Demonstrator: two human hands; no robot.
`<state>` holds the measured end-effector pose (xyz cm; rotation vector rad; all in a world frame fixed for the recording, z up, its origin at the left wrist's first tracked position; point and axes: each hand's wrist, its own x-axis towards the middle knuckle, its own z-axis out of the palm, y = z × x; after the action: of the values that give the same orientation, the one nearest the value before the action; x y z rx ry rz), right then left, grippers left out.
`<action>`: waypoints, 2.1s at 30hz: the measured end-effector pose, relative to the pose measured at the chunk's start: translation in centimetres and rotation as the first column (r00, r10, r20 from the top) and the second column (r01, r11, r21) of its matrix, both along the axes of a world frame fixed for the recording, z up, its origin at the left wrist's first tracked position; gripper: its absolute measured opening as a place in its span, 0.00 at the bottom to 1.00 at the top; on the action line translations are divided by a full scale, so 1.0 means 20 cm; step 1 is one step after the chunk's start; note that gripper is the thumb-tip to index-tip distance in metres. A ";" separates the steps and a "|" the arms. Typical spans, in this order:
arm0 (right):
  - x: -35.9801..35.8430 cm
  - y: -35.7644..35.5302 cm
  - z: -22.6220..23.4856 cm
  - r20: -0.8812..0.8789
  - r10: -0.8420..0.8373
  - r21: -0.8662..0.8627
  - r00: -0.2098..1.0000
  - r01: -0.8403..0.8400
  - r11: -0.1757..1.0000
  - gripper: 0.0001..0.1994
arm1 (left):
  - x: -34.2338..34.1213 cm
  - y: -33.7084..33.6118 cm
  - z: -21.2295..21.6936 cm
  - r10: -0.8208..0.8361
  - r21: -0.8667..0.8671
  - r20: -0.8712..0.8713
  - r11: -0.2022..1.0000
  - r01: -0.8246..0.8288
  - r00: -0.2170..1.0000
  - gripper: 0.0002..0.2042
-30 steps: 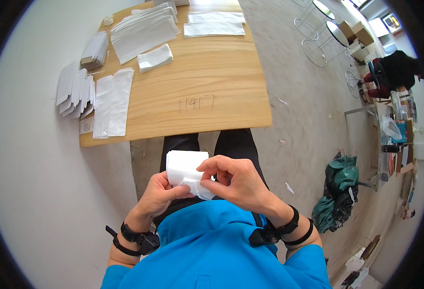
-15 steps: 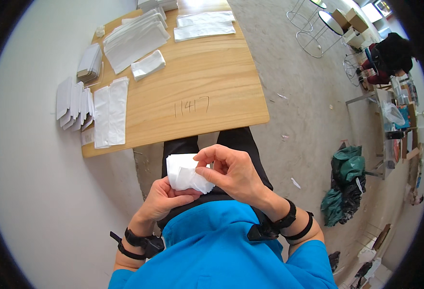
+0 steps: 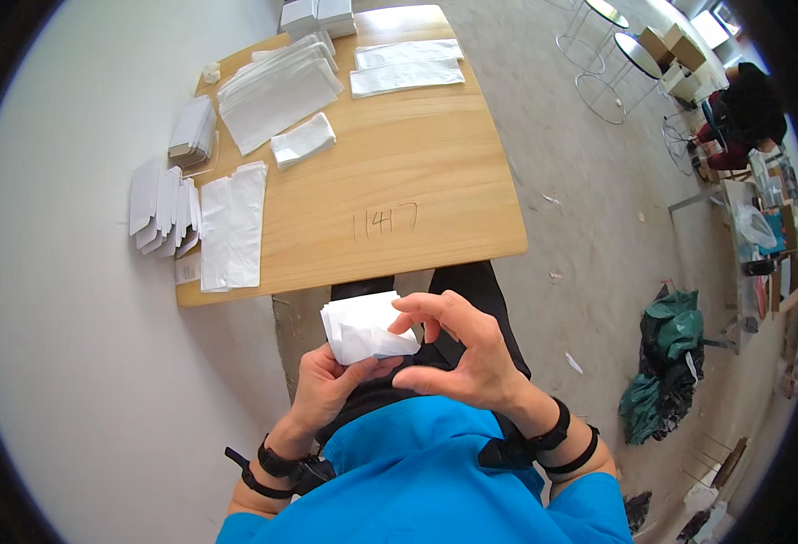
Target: Folding and stacking rectangular white papers or filters at a workstation.
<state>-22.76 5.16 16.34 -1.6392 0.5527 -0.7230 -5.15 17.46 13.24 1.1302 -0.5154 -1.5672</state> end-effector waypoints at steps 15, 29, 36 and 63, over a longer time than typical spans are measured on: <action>0.00 0.00 0.02 -0.033 -0.156 -0.355 0.987 0.134 0.925 0.37 | 0.06 0.09 -0.07 0.132 -0.296 0.916 0.862 0.412 0.380 0.11; -0.14 0.06 -0.08 0.074 -0.073 -0.155 0.995 0.084 0.984 0.33 | 0.10 -0.03 0.02 0.322 -0.497 0.831 0.796 0.345 0.454 0.21; -0.12 0.05 -0.03 0.023 -0.133 -0.194 0.991 0.135 0.972 0.14 | 0.10 0.04 0.07 0.381 -0.451 0.891 0.669 0.590 0.249 0.17; 0.06 0.02 0.08 0.028 -0.083 -0.552 0.996 0.085 0.830 0.12 | 0.13 0.02 0.21 0.711 -0.176 0.685 0.377 0.909 -0.162 0.12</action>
<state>-21.64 5.50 17.96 -2.1608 0.4345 -1.0179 -2.57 17.79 17.34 0.9565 -2.5364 0.4576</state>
